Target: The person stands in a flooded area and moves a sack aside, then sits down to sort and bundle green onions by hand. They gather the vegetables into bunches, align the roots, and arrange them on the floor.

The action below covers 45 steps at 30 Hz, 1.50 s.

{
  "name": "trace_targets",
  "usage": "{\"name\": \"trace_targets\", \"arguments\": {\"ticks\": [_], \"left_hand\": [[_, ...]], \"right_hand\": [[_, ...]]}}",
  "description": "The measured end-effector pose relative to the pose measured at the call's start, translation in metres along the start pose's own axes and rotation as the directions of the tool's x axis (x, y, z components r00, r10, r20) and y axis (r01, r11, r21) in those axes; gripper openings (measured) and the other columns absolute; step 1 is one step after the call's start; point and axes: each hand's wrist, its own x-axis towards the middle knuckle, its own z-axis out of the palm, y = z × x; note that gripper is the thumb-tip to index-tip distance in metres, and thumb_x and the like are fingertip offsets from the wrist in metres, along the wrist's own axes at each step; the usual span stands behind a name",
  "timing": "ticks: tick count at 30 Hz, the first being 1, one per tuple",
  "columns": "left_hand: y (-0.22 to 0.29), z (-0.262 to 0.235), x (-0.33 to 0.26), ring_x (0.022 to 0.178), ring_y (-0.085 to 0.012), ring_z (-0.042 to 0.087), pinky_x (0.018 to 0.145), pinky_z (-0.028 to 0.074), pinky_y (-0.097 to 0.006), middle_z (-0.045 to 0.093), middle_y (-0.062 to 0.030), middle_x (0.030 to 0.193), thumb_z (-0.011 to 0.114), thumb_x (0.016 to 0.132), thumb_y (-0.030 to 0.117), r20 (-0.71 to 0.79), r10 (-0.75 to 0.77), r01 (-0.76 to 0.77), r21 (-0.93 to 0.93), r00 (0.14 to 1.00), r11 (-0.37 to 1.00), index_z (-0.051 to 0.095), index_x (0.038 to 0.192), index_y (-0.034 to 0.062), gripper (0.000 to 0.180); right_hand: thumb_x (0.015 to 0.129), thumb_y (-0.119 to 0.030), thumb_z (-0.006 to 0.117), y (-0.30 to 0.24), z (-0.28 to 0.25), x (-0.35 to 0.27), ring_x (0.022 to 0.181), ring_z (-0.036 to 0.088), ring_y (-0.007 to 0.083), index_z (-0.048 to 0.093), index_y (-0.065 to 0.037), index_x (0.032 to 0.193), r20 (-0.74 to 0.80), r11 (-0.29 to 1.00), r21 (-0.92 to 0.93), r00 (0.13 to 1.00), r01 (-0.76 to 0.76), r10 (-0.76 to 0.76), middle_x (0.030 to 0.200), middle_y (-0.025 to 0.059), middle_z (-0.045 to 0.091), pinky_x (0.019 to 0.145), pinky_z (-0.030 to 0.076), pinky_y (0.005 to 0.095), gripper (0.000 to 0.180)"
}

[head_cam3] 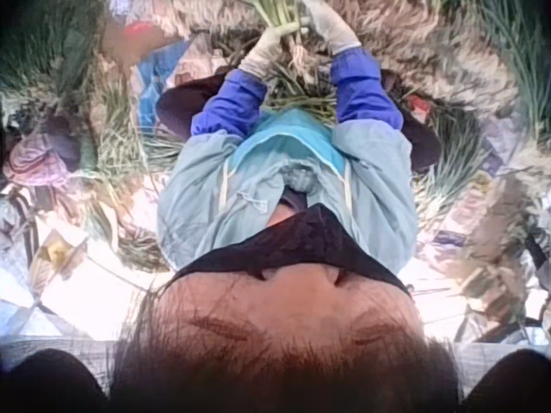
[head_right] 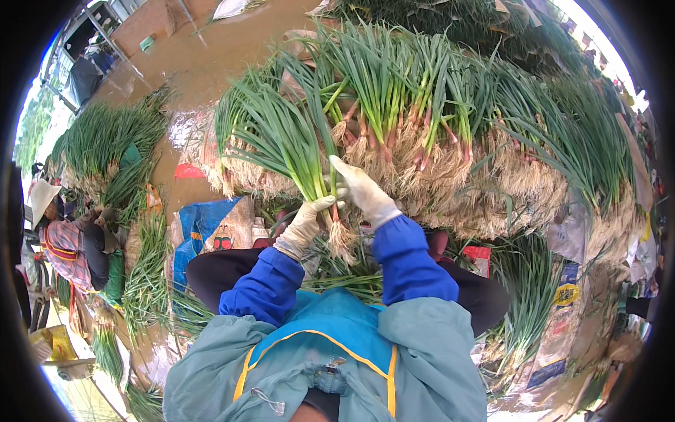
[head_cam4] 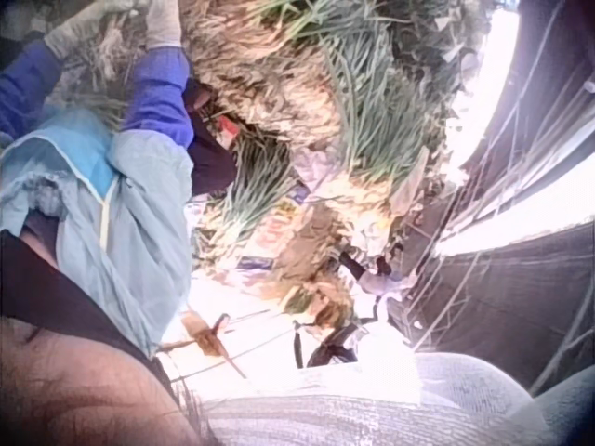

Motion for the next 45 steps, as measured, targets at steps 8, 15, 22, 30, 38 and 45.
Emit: {"name": "trace_targets", "arguments": {"ticks": [8, 15, 22, 30, 38, 45], "left_hand": [[0.0, -0.014, -0.005, 0.042, -0.0203, 0.055, 0.038, 0.045, -0.031, 0.059, -0.0085, 0.059, 0.059, 0.084, 0.006, -0.133, -0.046, 0.053, 0.051, 0.99, 0.997, 0.062, 0.091, -0.0025, 0.012], [0.032, 0.019, -0.033, 0.052, -0.0162, 0.058, 0.052, 0.05, -0.029, 0.059, -0.0057, 0.064, 0.063, 0.08, 0.008, 0.015, -0.045, 0.042, 0.149, 0.999, 0.988, 0.062, 0.087, -0.0021, 0.012], [0.086, 0.015, -0.036, 0.075, -0.0106, 0.053, 0.081, 0.051, -0.034, 0.051, 0.0015, 0.091, 0.064, 0.081, 0.008, 0.231, 0.208, -0.135, -0.296, 0.95, 0.946, 0.044, 0.128, 0.0155, 0.052], [0.056, 0.026, 0.037, 0.068, -0.0146, 0.059, 0.063, 0.052, -0.034, 0.059, -0.0031, 0.082, 0.062, 0.087, 0.009, 0.071, -0.137, 0.146, -0.139, 0.988, 0.979, 0.052, 0.116, 0.0063, 0.03], [0.027, 0.042, 0.027, 0.057, -0.0145, 0.061, 0.048, 0.049, -0.026, 0.066, -0.0057, 0.073, 0.068, 0.083, 0.013, -0.167, -0.181, 0.224, 0.292, 0.969, 0.93, 0.066, 0.088, 0.0002, 0.014], [0.016, 0.015, 0.0, 0.077, -0.0193, 0.064, 0.064, 0.054, -0.03, 0.067, -0.0102, 0.096, 0.061, 0.087, 0.012, 0.168, -0.161, 0.144, 0.109, 0.973, 0.983, 0.061, 0.111, -0.0051, 0.029]], "right_hand": [[0.095, -0.025, 0.053, 0.049, 0.044, 0.04, 0.058, 0.051, 0.0092, 0.061, -0.011, 0.103, -0.475, 0.931, 0.297, 0.878, 0.213, -0.05, 0.074, -0.0034, 0.054, 0.043, 0.044, 0.0254, 0.018], [0.101, -0.033, 0.039, 0.04, 0.014, 0.048, 0.036, 0.023, 0.0056, 0.05, -0.01, 0.093, -0.018, 0.813, 0.579, 0.995, -0.068, 0.096, 0.05, -0.0091, 0.03, 0.032, 0.02, 0.023, 0.027], [0.089, -0.044, 0.055, 0.017, -0.01, -0.025, 0.083, 0.062, 0.0259, 0.062, -0.007, 0.109, 0.202, 0.127, -0.973, 0.978, 0.193, 0.058, 0.089, 0.0134, 0.063, 0.077, 0.049, 0.04, 0.042], [0.097, -0.038, 0.045, -0.065, -0.025, -0.02, 0.06, 0.06, 0.0191, 0.063, -0.007, 0.103, -0.455, 0.09, -0.89, 0.878, -0.446, -0.147, 0.073, 0.0025, 0.06, 0.059, 0.053, 0.033, 0.036], [0.088, -0.026, 0.051, -0.009, 0.015, -0.051, 0.083, 0.065, 0.0325, 0.063, -0.006, 0.095, 0.011, -0.116, -0.993, 0.994, -0.002, -0.108, 0.09, 0.0182, 0.065, 0.073, 0.052, 0.0407, 0.024], [0.09, -0.033, 0.06, -0.029, 0.006, 0.0, 0.066, 0.058, 0.0141, 0.063, -0.002, 0.1, -0.161, 0.978, -0.21, 0.986, 0.004, -0.039, 0.084, 0.0047, 0.065, 0.062, 0.048, 0.0286, 0.033]]}}
